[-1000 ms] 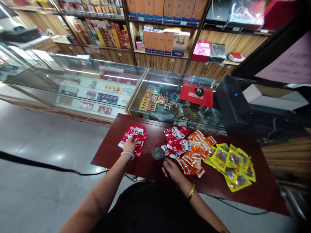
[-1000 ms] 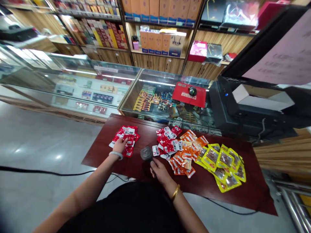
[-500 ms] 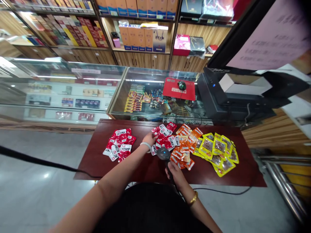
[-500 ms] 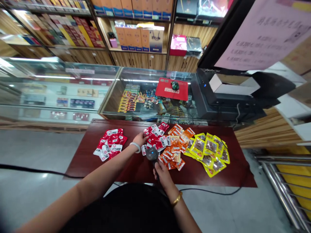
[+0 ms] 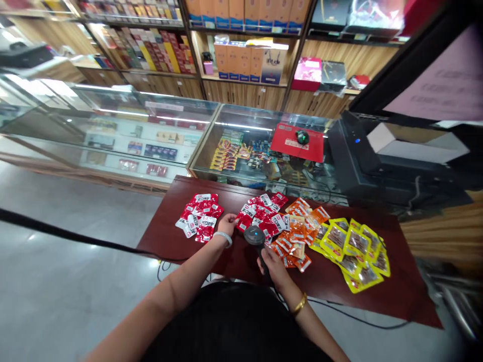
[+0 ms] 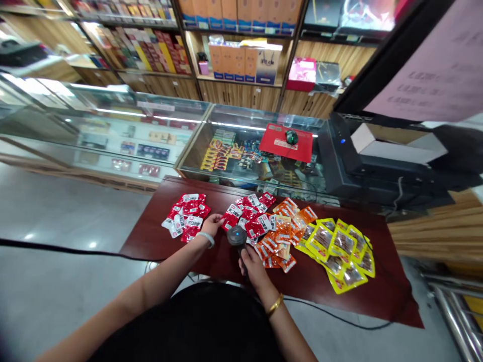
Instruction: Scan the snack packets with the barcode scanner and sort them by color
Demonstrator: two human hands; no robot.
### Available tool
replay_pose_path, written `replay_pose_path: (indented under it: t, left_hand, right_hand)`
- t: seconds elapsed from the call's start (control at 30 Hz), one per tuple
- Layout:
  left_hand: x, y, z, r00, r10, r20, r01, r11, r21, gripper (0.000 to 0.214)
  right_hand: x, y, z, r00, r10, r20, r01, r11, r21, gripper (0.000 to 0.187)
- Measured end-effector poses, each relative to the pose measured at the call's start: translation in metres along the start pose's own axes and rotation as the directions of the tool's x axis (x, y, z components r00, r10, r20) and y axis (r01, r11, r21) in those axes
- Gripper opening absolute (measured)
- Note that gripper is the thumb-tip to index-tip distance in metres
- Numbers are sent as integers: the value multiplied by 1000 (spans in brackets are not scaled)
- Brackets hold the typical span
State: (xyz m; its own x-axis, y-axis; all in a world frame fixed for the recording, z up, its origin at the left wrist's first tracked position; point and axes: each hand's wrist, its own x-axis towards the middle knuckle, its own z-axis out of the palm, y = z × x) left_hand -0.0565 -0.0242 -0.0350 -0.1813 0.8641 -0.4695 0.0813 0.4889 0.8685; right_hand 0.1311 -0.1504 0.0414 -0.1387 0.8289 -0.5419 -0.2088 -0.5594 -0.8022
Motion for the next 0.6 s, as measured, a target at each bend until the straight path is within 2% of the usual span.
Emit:
replay_pose_path:
  t: [0.17,0.27,0.47,0.53,0.6]
  left_hand:
    - [-16,-13,-44,989,71,-130,-61,995,80,15]
    - [-19,-20,-76,977,74,-202,-59,995,76,17]
    - [-19,-35,-134,955,5,-298,45,986,162,18]
    - [-23,-36,-143,954,-22,-299,94,969,229,17]
    - [-29,-34,-147,944,0,-329,113,938,327,24]
  right_hand:
    - [11,-2,28,990,14,144,-4,998,-69,54]
    - [12,-1,42,979,33,199,-15,996,-90,55]
    - [7,-1,46,985,79,152,-59,990,-129,59]
    - [5,-2,43,989,72,126,-58,991,-117,57]
    - [2,-1,41,994,63,90,-54,994,-90,54]
